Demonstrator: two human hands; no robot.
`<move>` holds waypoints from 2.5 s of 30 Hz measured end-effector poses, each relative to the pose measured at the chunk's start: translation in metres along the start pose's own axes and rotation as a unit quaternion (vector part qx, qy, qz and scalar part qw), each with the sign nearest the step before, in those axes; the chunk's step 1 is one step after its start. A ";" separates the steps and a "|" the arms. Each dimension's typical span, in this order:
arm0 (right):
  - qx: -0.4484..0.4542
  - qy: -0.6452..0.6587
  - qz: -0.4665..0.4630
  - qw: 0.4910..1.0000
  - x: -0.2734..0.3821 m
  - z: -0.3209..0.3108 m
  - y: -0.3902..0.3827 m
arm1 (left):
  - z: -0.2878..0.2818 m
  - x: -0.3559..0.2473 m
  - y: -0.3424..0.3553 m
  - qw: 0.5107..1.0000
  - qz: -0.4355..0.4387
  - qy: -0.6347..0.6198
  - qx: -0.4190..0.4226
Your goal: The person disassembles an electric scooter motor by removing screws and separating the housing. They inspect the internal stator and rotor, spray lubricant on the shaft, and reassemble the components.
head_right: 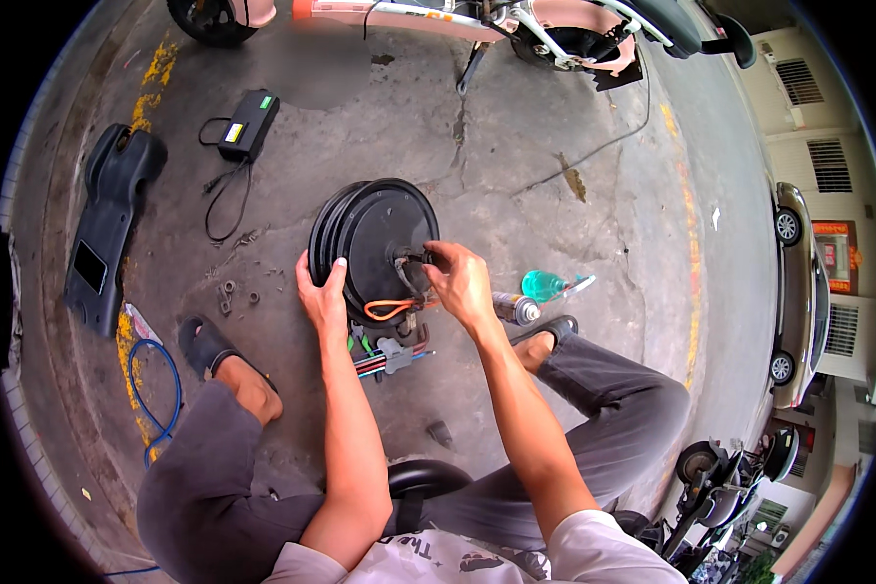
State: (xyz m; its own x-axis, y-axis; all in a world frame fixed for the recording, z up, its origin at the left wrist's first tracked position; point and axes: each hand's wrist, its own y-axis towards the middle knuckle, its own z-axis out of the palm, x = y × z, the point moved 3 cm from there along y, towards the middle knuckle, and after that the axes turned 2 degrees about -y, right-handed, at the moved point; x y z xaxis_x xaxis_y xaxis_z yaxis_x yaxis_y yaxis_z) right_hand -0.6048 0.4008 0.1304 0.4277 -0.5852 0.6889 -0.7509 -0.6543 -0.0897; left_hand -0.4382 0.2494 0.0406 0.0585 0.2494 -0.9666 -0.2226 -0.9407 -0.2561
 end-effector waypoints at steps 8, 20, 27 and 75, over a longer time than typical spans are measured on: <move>0.001 -0.031 -0.033 0.999 0.006 0.003 0.000 | -0.002 0.013 0.005 0.999 -0.001 -0.045 -0.003; -0.048 -0.005 0.028 0.998 0.003 0.015 -0.003 | 0.001 0.001 0.000 1.000 0.010 -0.014 0.003; -0.047 -0.021 0.088 0.995 0.010 0.025 0.009 | 0.003 0.003 0.007 1.000 -0.004 -0.004 -0.018; -0.079 0.024 0.151 0.985 0.014 0.016 -0.002 | 0.001 0.002 0.003 1.000 0.010 0.000 -0.011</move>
State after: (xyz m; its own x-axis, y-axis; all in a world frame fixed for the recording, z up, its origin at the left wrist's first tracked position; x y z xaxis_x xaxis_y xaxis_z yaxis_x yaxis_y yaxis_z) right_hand -0.5891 0.3864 0.1281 0.1522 -0.7161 0.6812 -0.9104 -0.3698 -0.1855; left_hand -0.4397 0.2474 0.0382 0.0544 0.2304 -0.9716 -0.2029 -0.9502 -0.2367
